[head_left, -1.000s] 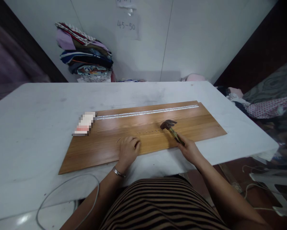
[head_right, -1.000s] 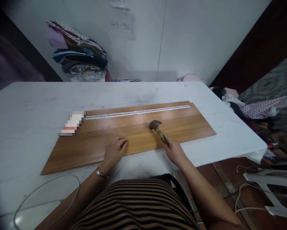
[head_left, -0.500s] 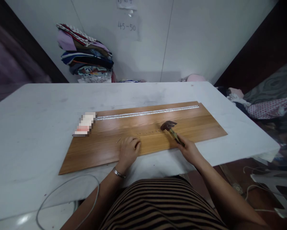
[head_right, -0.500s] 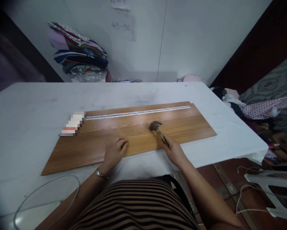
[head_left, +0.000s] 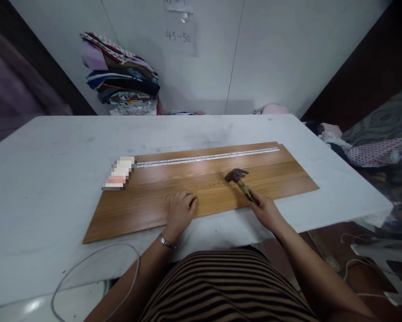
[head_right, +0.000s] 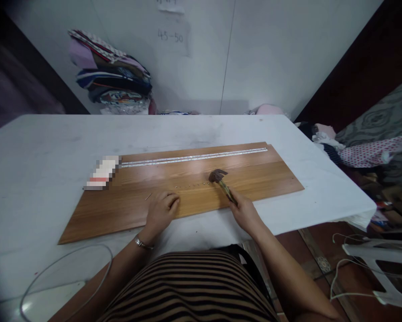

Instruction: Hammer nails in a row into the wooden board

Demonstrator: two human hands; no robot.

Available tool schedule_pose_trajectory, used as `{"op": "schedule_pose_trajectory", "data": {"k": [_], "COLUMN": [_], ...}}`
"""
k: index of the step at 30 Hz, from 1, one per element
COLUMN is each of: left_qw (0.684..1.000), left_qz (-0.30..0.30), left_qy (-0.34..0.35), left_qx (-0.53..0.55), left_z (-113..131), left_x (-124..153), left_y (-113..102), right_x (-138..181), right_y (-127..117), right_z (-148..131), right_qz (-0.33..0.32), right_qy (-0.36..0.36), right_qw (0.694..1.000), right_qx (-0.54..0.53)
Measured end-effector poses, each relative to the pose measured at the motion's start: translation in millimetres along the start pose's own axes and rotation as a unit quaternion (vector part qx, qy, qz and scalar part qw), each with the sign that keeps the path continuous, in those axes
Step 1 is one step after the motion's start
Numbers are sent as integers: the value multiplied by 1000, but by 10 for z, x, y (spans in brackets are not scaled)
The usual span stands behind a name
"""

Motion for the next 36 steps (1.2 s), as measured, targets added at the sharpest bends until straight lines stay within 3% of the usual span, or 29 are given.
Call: {"op": "schedule_pose_trajectory", "data": {"k": [36], "left_qw": [1000], "left_qz": [-7], "left_qy": [-9], "left_qx": [1], "left_z": [-13], "left_x": [-6], "left_y": [8], "right_x": [7], "right_y": [-13], "right_z": [-17], "right_qz": [-1], "right_qy": [-4], "right_qw": [1000], "right_qx": [6]}}
Point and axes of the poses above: each hand's wrist, its own x-axis away from the middle knuckle, its own y-axis out of the palm, z = x × y, the point moved 7 cm from there along -x, towards the middle knuckle, and after that the axes turned 13 degrees about x, right-handed, at the moved point
